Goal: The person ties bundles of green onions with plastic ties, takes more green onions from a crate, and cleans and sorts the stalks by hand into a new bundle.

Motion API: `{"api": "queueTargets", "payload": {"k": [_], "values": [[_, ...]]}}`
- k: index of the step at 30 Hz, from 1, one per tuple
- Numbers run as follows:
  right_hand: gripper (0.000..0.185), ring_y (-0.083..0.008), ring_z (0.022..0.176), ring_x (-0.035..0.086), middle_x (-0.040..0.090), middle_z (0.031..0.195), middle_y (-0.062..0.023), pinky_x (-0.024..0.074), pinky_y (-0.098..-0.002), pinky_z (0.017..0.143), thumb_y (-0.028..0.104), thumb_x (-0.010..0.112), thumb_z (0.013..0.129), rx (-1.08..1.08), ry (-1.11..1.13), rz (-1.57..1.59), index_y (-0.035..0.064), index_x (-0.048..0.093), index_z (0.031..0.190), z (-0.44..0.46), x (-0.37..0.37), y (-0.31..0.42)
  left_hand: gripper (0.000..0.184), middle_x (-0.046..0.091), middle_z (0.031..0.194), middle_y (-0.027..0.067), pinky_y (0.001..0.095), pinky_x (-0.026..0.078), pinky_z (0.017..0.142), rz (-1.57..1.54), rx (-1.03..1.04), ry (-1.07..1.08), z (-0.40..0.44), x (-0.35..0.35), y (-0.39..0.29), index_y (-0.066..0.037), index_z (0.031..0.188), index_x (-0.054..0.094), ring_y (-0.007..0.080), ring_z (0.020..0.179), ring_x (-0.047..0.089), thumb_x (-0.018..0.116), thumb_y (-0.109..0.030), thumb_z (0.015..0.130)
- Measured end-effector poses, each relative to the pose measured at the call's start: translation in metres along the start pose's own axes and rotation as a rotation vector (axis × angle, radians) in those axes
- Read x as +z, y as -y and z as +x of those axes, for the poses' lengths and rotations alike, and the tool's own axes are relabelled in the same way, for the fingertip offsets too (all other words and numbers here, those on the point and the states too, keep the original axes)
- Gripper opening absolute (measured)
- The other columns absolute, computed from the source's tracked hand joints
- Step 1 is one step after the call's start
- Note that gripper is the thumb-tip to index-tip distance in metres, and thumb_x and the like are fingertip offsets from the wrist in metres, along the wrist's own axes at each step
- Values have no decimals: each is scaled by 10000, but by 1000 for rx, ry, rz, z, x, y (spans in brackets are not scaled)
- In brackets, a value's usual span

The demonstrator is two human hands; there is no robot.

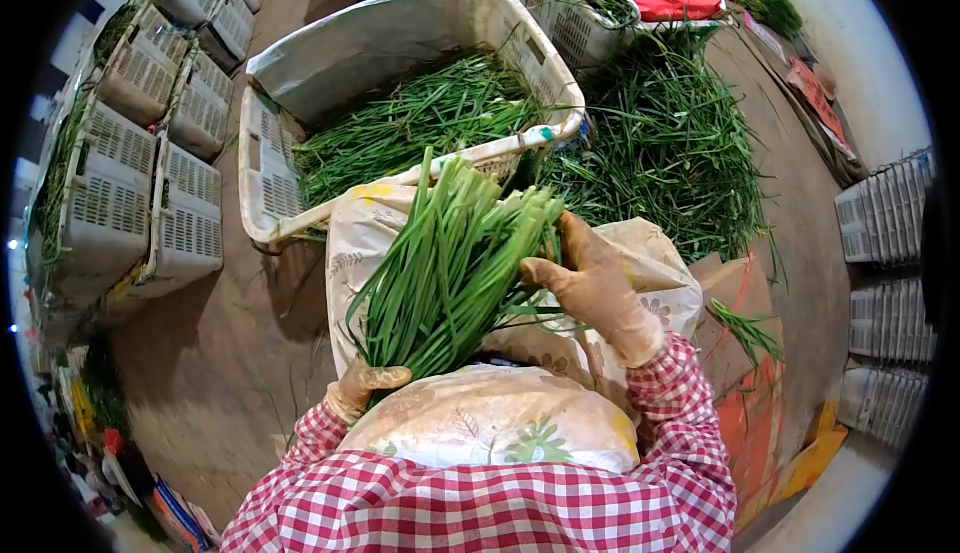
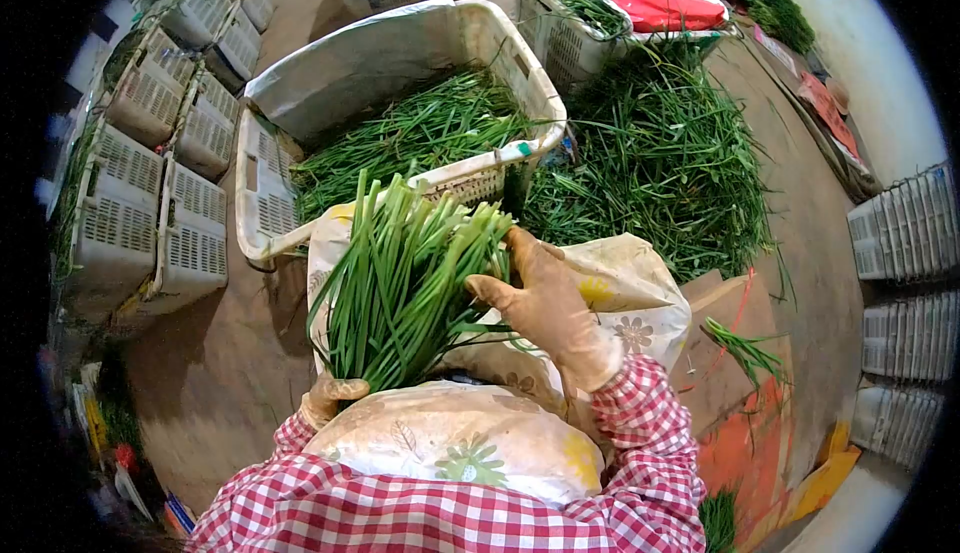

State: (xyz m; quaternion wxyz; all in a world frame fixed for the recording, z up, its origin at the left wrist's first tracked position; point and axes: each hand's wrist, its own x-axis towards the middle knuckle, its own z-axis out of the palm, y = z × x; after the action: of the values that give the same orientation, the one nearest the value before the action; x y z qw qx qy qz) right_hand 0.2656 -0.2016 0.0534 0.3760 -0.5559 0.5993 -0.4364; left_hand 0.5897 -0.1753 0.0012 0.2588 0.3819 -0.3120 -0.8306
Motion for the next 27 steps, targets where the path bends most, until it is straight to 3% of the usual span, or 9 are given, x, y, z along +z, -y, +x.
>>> {"api": "queueTargets", "payload": {"k": [2, 6, 13, 16, 17, 19, 23, 25, 27], "values": [[306, -153, 578, 572, 606, 737, -37, 474, -303, 532, 223, 660, 841, 0, 217, -57, 17, 559, 1044, -2, -19, 18, 584, 571, 1167, 84, 302, 464, 896, -48, -14, -37, -5, -23, 22, -28, 1290, 453, 173, 1010, 570, 670, 37, 751], [225, -296, 514, 548, 514, 566, -120, 442, -368, 470, 217, 639, 820, -341, 302, -716, 66, 518, 705, 14, -53, 29, 508, 608, 1060, 78, 276, 492, 806, -156, -4, 121, -4, -15, 15, -35, 1257, 477, 139, 886, 593, 649, 32, 784], [45, -210, 545, 594, 585, 694, -81, 514, -296, 481, 62, 562, 822, -810, 63, -764, 81, 575, 860, 61, -99, -18, 214, 600, 960, 87, 403, 467, 840, -626, -138, 238, 0, -54, 53, -5, 935, 574, 225, 848, 582, 633, -159, 799], [79, -242, 553, 607, 612, 716, -102, 502, -323, 462, 143, 549, 892, -683, -231, -1177, 74, 586, 898, 82, -145, -35, 594, 529, 1238, 183, 463, 415, 988, -538, -101, -5, 1, 29, 9, 0, 1280, 428, 335, 1071, 558, 630, -187, 754], [145, -130, 421, 485, 478, 574, -45, 399, -269, 351, 211, 486, 945, -763, -383, -1251, 118, 540, 848, 90, -161, -44, 704, 494, 1292, 200, 484, 402, 1003, -550, -17, 30, 2, 30, 12, -14, 1361, 356, 350, 1114, 541, 631, -214, 745], [139, -191, 485, 572, 589, 656, -76, 460, -321, 404, 200, 475, 948, -443, -529, -1411, 88, 557, 942, 96, -192, -62, 714, 494, 1289, 201, 521, 403, 989, -575, 30, -52, 3, 29, 18, -7, 1348, 369, 354, 1101, 549, 632, -273, 739], [463, -299, 1083, 551, 497, 1221, -253, 513, -374, 825, 227, 473, 945, 413, -584, -1426, 71, 361, 1367, 88, -173, -50, 689, 474, 1298, 236, 446, 355, 1051, -556, 42, 54, 9, 1, 27, 60, 1325, 376, 351, 1147, 519, 590, -237, 741], [909, -351, 1346, 263, 82, 1504, -206, 329, -417, 1055, 414, 606, 848, 454, -24, -384, 125, 4, 1465, 69, -138, -27, 693, 435, 1332, 243, 448, 349, 1054, -613, 36, 113, 6, 20, 15, 54, 1331, 371, 355, 1154, 514, 589, -225, 735], [942, -323, 1325, 304, 173, 1493, -180, 317, -414, 1054, 345, 671, 810, 353, 344, 221, 141, 28, 1468, 43, -81, -24, 699, 423, 1344, 239, 446, 346, 1057, -614, 31, 139, 8, 25, 8, 44, 1345, 355, 354, 1163, 508, 585, -211, 737]]}}
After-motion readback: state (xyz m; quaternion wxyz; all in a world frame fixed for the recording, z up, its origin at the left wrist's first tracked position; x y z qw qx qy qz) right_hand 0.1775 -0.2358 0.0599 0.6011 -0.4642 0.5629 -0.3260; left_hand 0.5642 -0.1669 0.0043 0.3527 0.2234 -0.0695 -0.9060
